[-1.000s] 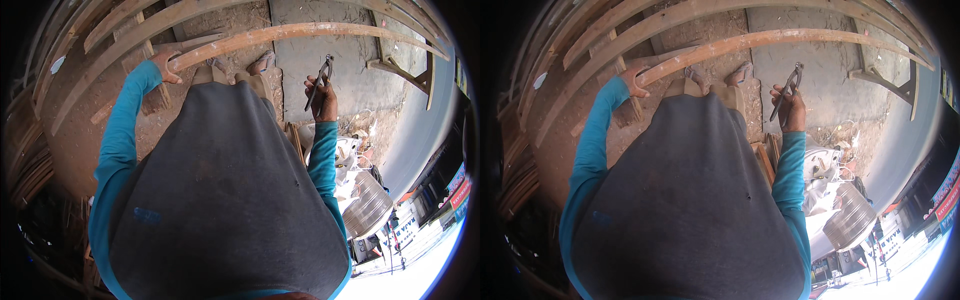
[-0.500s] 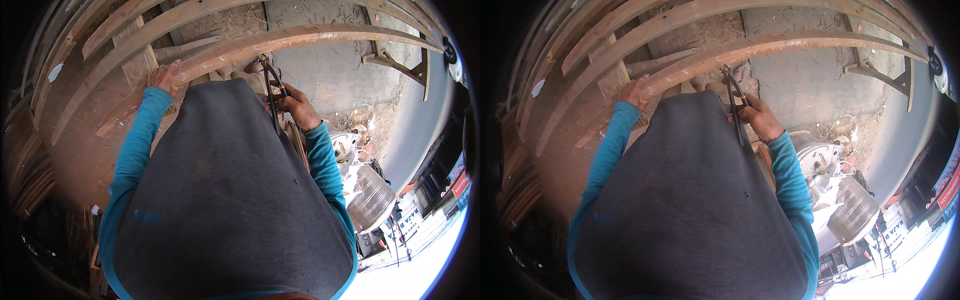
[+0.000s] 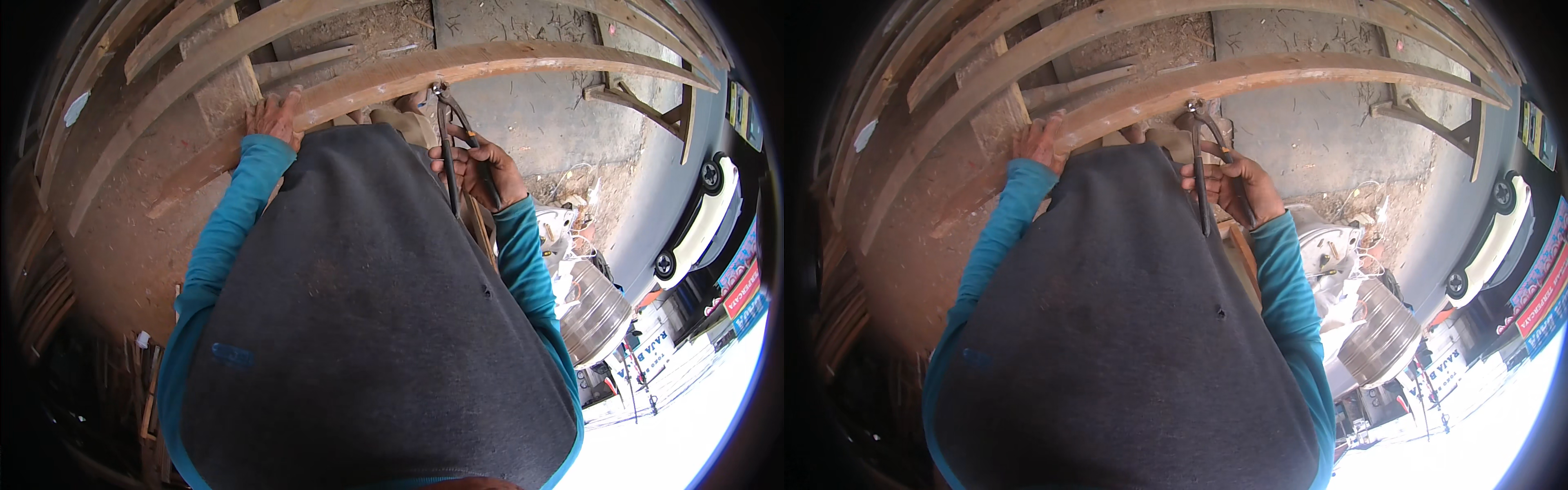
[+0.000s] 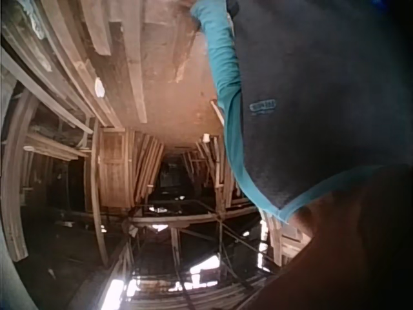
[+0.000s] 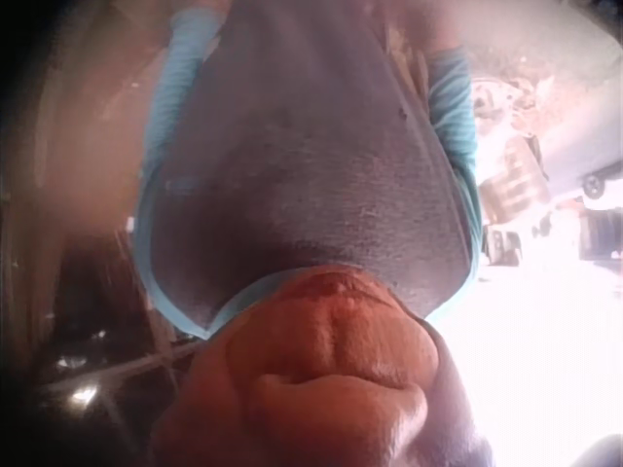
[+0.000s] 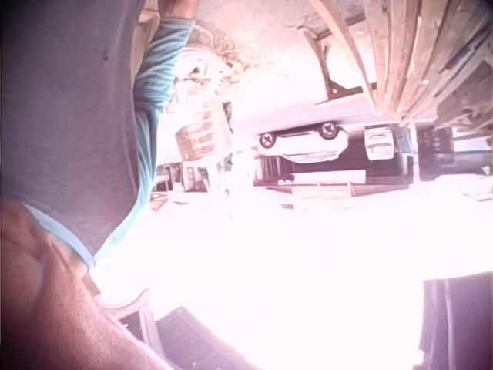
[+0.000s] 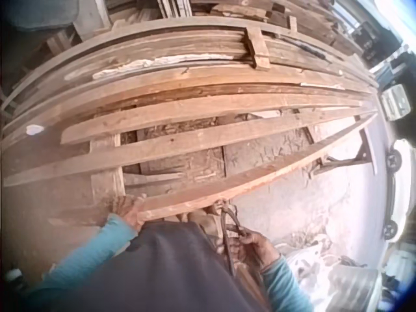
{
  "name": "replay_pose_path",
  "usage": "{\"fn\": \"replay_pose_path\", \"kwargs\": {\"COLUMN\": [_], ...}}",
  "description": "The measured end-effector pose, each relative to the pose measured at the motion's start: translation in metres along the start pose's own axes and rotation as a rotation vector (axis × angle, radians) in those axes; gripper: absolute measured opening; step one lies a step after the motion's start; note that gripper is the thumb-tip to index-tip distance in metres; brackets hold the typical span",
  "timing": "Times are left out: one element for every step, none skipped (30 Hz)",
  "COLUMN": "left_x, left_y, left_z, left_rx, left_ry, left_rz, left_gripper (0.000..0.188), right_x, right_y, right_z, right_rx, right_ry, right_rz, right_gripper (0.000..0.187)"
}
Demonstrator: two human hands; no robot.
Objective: The person uses pincers to pull nails out of several long wooden planks one by one, steadying the wood with their left hand.
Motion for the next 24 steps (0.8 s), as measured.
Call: {"fn": "replay_pose_path", "kwargs": {"left_x": [0.001,0.001,0.002,0.001,0.0,-0.002,-0.004,-0.005,-0.005,-0.003,-0.002,-0.003,-0.004,-0.005,-0.006,-0.003,0.003,0.007,0.011,0.025,0.041,0.042,0.027,0.024], "left_y": [0.0,-0.003,-0.007,-0.01,-0.011,-0.012,-0.012,-0.012,-0.012,-0.011,-0.01,-0.011,-0.013,-0.013,-0.013,-0.013,-0.01,-0.003,0.003,0.004,0.004,0.006,0.012,0.011], "left_z": [-0.003,-0.004,-0.004,-0.003,-0.005,-0.005,-0.005,-0.007,-0.011,-0.013,-0.013,-0.01,-0.009,-0.009,-0.01,-0.008,-0.008,-0.013,-0.018,-0.014,-0.011,-0.014,-0.018,-0.015], "left_rx": [0.003,0.004,0.001,-0.002,-0.004,0.018,0.039,0.036,0.052,0.071,0.074,0.073,0.072,0.081,0.095,0.115,0.131,0.095,0.06,0.081,0.024,-0.031,-0.019,0.041], "left_ry": [0.031,0.035,-0.022,-0.079,-0.073,-0.095,-0.118,-0.115,-0.094,-0.08,-0.088,-0.102,-0.114,-0.116,-0.096,-0.083,-0.09,-0.008,0.08,0.073,0.163,0.278,0.292,0.235], "left_rz": [0.008,0.001,-0.006,-0.011,-0.018,-0.014,-0.009,-0.01,-0.001,0.013,0.023,-0.008,-0.039,-0.034,-0.022,-0.02,-0.029,0.019,0.065,0.056,0.083,0.113,0.12,0.11], "left_gripper": [0.081,0.081,0.082,0.083,0.083,0.084,0.084,0.084,0.085,0.086,0.086,0.086,0.087,0.087,0.084,0.081,0.081,0.081,0.081,0.081,0.08,0.079,0.079,0.08], "right_x": [0.001,0.001,-0.005,-0.004,-0.001,-0.002,0.0,0.002,0.005,0.009,0.012,0.014,0.016,0.018,0.02,0.024,0.032,0.046,0.064,0.087,0.117,0.128,0.114,0.102], "right_y": [-0.001,-0.003,0.002,-0.001,-0.003,-0.001,-0.006,-0.016,-0.027,-0.036,-0.043,-0.048,-0.052,-0.056,-0.061,-0.065,-0.077,-0.091,-0.107,-0.115,-0.113,-0.118,-0.11,-0.109], "right_z": [0.003,0.003,-0.006,-0.003,-0.001,-0.007,-0.009,-0.017,-0.023,-0.03,-0.039,-0.041,-0.042,-0.043,-0.045,-0.05,-0.057,-0.063,-0.064,-0.056,-0.03,-0.007,-0.005,0.006], "right_rx": [0.105,0.209,0.198,0.204,0.329,0.45,0.327,0.328,0.284,0.238,0.255,0.296,0.286,0.278,0.279,0.288,0.207,0.185,0.145,0.099,-0.145,-0.391,-0.42,-0.332], "right_ry": [0.055,0.109,-0.016,-0.025,0.059,0.145,0.059,0.055,-0.028,-0.103,-0.153,-0.173,-0.185,-0.197,-0.2,-0.2,-0.264,-0.376,-0.407,-0.429,-0.519,-0.623,-0.541,-0.47], "right_rz": [-0.016,-0.031,-0.013,-0.012,-0.064,-0.116,-0.141,-0.142,-0.095,-0.047,0.003,0.038,0.06,0.081,0.1,0.13,0.201,0.294,0.424,0.564,0.686,0.779,0.864,0.686], "right_gripper": [0.063,0.062,0.06,0.06,0.058,0.055,0.042,0.042,0.035,0.03,0.026,0.024,0.023,0.023,0.024,0.024,0.021,0.019,0.019,0.019,0.021,0.022,0.025,0.026]}}
Point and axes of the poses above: each hand's wrist, its own x-axis towards the middle knuckle, its own z-axis out of the back of the hand, y = z × x, the point moved 5 cm from there along x, towards the middle knuckle, and after that the axes turned 9 degrees about -y, right-handed, at the moved point
